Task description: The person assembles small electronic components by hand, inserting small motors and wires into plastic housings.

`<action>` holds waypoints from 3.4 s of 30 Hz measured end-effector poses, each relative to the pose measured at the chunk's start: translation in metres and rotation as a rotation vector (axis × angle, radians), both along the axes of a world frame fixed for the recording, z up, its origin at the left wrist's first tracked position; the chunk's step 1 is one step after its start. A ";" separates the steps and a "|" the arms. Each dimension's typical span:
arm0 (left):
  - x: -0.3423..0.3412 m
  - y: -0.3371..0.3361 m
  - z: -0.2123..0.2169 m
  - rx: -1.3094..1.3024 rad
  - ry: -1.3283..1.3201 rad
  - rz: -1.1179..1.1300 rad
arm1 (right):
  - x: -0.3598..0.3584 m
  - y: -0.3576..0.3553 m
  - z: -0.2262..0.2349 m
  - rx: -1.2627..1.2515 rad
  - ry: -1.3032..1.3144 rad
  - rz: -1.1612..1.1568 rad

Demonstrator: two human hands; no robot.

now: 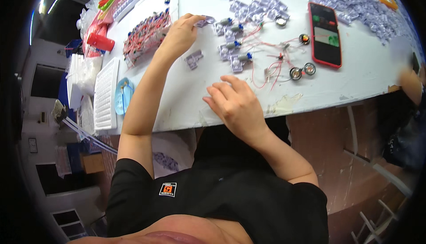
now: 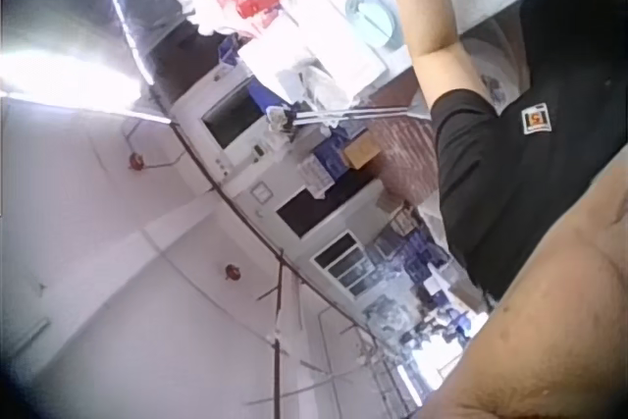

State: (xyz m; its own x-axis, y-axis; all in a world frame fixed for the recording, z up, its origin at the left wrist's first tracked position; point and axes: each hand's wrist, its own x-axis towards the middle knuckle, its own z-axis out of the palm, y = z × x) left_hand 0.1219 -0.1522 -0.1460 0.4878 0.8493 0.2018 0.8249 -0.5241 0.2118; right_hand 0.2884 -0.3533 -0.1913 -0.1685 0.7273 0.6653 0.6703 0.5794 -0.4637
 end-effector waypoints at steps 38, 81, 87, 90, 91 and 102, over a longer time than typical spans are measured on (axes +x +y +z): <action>-0.037 0.011 0.047 0.260 -0.091 0.059 | -0.007 0.002 -0.001 0.007 -0.052 -0.032; 0.057 0.011 0.008 -0.015 -0.235 -0.403 | -0.004 -0.001 -0.004 0.003 0.006 0.010; 0.067 0.022 -0.011 0.036 -0.085 -0.404 | -0.005 -0.002 -0.004 0.012 0.013 0.014; 0.059 0.031 -0.009 0.087 -0.007 -0.305 | -0.006 0.001 -0.006 0.020 0.005 0.028; 0.057 0.032 -0.008 0.059 0.026 -0.216 | -0.005 0.001 -0.006 0.017 0.005 0.014; -0.003 0.009 0.075 0.270 -0.318 -0.044 | -0.003 0.000 0.001 0.008 0.022 0.014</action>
State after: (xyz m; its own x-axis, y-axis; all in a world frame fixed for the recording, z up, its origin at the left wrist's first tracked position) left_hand 0.1192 -0.1429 -0.0708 0.3998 0.7252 0.5606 0.7163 -0.6288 0.3025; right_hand 0.2858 -0.3533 -0.1908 -0.1638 0.7195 0.6749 0.6517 0.5925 -0.4735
